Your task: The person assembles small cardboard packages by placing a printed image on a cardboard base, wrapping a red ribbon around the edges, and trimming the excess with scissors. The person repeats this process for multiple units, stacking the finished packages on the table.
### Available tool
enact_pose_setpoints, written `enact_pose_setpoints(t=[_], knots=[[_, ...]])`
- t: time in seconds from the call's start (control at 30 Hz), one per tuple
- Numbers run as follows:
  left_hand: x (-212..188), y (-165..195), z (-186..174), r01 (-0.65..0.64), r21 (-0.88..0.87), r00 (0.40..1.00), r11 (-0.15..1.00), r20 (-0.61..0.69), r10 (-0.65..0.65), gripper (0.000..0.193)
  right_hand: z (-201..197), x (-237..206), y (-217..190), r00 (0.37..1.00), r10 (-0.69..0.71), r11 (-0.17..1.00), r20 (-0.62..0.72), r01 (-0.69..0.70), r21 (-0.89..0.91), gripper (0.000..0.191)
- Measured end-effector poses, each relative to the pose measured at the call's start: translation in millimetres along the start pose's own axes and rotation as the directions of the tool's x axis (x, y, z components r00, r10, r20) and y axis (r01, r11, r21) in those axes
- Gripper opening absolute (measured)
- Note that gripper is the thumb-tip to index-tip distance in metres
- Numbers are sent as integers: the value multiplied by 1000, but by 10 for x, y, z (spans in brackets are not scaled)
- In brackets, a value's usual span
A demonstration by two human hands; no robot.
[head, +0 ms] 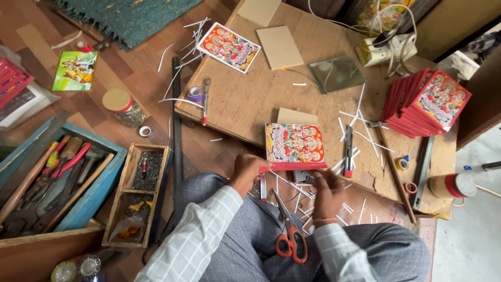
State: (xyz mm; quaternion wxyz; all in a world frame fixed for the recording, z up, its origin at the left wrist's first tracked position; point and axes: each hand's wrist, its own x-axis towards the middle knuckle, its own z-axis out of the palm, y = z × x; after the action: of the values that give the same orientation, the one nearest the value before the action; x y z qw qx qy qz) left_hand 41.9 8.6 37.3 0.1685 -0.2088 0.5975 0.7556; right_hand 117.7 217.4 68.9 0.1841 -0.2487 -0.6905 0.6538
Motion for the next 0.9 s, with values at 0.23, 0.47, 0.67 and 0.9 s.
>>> enact_pose_setpoints(t=[0.23, 0.47, 0.67, 0.9], knots=[[-439, -244, 425, 19, -218, 998, 976, -62, -34, 15, 370, -159, 218, 816, 537, 649, 214, -562, 513, 22], [-847, -296, 802, 71, -270, 997, 960, 36, -64, 21, 115, 148, 146, 939, 320, 868, 125, -344, 357, 9], [-955, 188, 617, -722, 362, 640, 590, 26, 768, 52, -421, 813, -778, 852, -47, 877, 521, 285, -387, 21], [-234, 986, 465, -786, 378, 569, 489, 133, 811, 65, 118, 1129, -1711, 527, 20, 15, 850, 850, -527, 17]])
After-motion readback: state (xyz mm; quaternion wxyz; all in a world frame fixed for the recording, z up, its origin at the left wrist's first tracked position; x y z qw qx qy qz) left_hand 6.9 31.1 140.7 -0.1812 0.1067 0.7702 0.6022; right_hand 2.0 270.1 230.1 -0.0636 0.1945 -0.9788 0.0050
